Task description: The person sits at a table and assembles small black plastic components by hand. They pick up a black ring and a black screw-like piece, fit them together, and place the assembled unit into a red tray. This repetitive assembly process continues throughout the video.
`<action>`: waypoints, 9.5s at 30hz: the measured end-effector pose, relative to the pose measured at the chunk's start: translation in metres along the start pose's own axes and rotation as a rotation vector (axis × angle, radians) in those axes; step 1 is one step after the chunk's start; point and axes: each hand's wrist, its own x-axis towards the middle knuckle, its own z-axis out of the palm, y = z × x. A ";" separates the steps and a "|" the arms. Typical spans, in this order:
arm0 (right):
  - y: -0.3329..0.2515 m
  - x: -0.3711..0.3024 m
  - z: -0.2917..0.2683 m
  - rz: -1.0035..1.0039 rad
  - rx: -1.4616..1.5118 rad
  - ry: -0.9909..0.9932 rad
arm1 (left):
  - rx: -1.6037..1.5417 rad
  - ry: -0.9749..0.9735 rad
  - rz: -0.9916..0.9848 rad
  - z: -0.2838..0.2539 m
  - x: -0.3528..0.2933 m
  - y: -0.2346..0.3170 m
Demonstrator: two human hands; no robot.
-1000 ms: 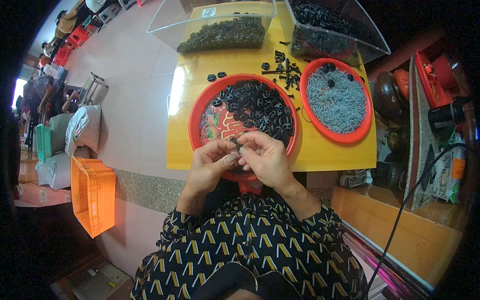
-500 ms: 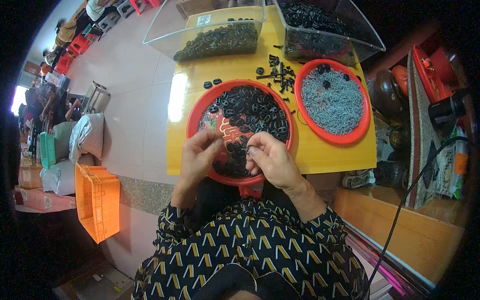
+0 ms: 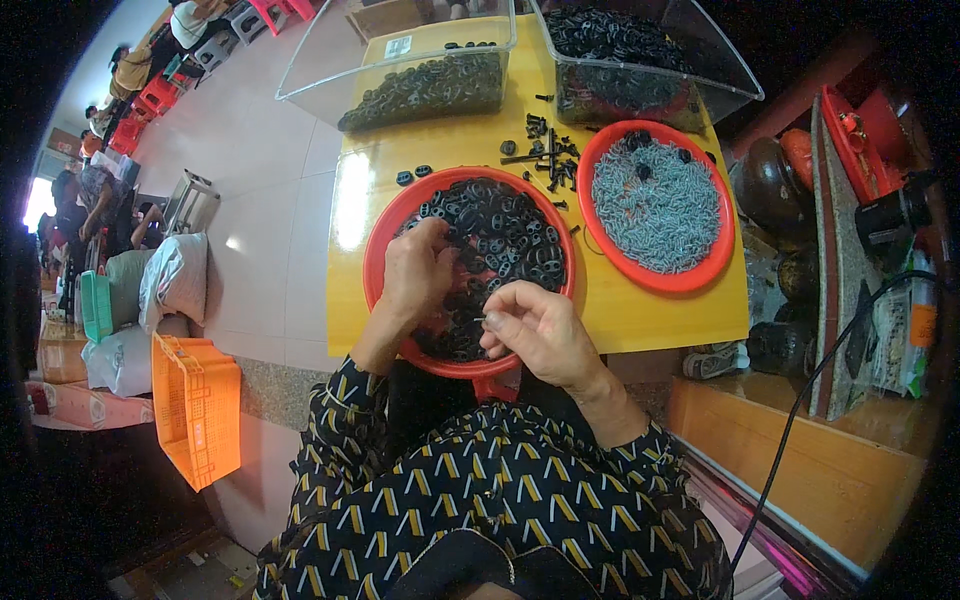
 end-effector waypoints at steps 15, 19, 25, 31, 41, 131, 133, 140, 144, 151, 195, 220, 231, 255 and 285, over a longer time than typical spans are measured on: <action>0.015 0.010 0.007 0.046 0.182 0.068 | -1.320 -0.127 -0.459 -0.036 -0.064 0.008; 0.014 0.011 0.014 0.051 0.083 0.063 | -1.445 -0.150 -0.461 -0.038 -0.075 0.003; 0.012 0.013 0.023 0.056 0.058 0.073 | -1.496 -0.162 -0.441 -0.040 -0.083 0.001; 0.006 0.014 0.032 0.067 -0.049 0.099 | -1.532 -0.148 -0.438 -0.038 -0.086 0.000; 0.002 0.014 0.040 0.054 -0.171 0.148 | -1.541 -0.163 -0.395 -0.035 -0.085 0.004; 0.026 0.025 0.025 0.095 0.220 -0.120 | -1.212 -0.061 -0.238 -0.027 -0.092 0.023; 0.022 0.028 0.023 0.145 0.269 -0.140 | -1.248 -0.074 -0.247 -0.026 -0.092 0.019; 0.011 0.026 0.020 0.267 0.401 -0.160 | -1.404 -0.086 -0.257 -0.025 -0.090 0.011; 0.015 0.023 0.021 0.258 0.301 -0.139 | -1.413 -0.072 -0.266 -0.024 -0.093 0.010; 0.011 0.022 0.026 0.236 0.212 -0.144 | -1.449 -0.119 -0.311 -0.028 -0.095 0.013; 0.004 0.066 0.013 -0.453 -1.396 -0.240 | 0.092 0.090 0.265 -0.048 -0.051 -0.012; 0.009 0.046 0.025 -0.014 -0.523 0.039 | -0.299 0.158 0.086 -0.042 -0.045 -0.016; 0.015 0.053 0.054 -0.113 -0.319 -0.083 | -1.287 0.055 -0.297 -0.051 -0.064 -0.003; 0.010 0.048 0.057 -0.255 -0.427 -0.057 | -1.010 -0.216 -0.218 -0.060 -0.072 -0.008; 0.007 0.024 0.041 0.002 -0.084 0.006 | -1.656 -0.205 -0.488 -0.037 -0.085 0.010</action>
